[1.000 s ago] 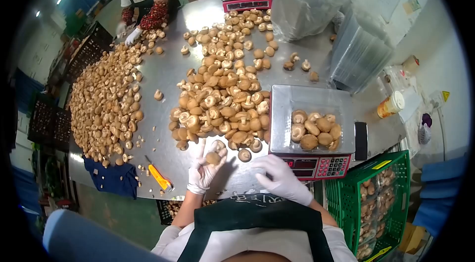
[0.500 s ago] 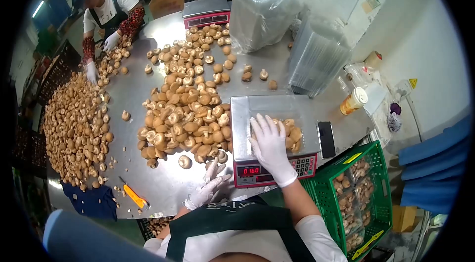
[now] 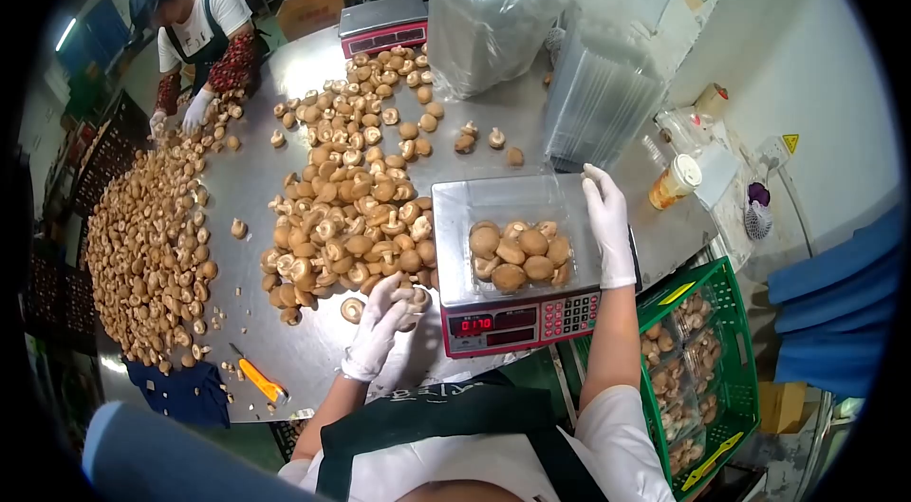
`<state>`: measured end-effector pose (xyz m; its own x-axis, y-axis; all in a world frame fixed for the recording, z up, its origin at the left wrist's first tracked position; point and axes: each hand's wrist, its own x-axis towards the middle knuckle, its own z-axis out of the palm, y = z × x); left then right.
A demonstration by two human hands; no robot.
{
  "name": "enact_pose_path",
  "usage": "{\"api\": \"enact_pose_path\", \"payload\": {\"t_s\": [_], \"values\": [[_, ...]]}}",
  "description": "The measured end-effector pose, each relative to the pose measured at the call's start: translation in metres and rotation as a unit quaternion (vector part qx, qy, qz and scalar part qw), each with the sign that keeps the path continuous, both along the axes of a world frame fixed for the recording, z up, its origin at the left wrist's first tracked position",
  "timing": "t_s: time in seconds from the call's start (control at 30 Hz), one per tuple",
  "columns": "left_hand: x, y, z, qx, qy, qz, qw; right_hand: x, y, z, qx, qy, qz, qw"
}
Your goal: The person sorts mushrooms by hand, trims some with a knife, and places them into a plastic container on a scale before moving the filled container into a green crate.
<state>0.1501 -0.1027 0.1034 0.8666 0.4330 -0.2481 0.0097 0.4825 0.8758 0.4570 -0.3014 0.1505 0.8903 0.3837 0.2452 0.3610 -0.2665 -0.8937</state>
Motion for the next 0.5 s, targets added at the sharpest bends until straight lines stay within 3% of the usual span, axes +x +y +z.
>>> {"api": "enact_pose_path", "payload": {"t_s": [0.1, 0.17, 0.2, 0.23, 0.3, 0.33, 0.43, 0.5], "values": [[0.039, -0.011, 0.010, 0.135, 0.045, -0.103, 0.984, 0.022, 0.007, -0.028, -0.123, 0.025, -0.043, 0.991], [0.063, -0.025, 0.002, 0.095, 0.053, -0.144, 0.984, 0.025, 0.014, -0.046, -0.092, 0.089, 0.002, 0.992], [0.072, -0.031, -0.008, 0.079, 0.054, -0.144, 0.985, 0.037, 0.015, -0.062, -0.015, 0.111, 0.052, 0.992], [0.077, -0.035, -0.010, 0.072, 0.046, -0.129, 0.988, 0.034, 0.013, -0.057, -0.012, 0.106, 0.051, 0.993], [0.081, -0.035, -0.015, 0.037, 0.039, -0.094, 0.994, 0.011, 0.002, -0.036, 0.225, 0.185, 0.081, 0.953], [0.078, -0.031, -0.016, 0.030, 0.038, -0.098, 0.994, 0.002, -0.008, -0.030, 0.240, 0.190, 0.105, 0.946], [0.063, -0.022, -0.013, -0.002, 0.039, -0.072, 0.997, -0.026, -0.048, -0.022, 0.013, 0.149, 0.177, 0.973], [0.052, -0.013, -0.015, -0.083, 0.021, -0.093, 0.992, -0.062, -0.052, -0.019, -0.026, 0.182, 0.149, 0.972]]}}
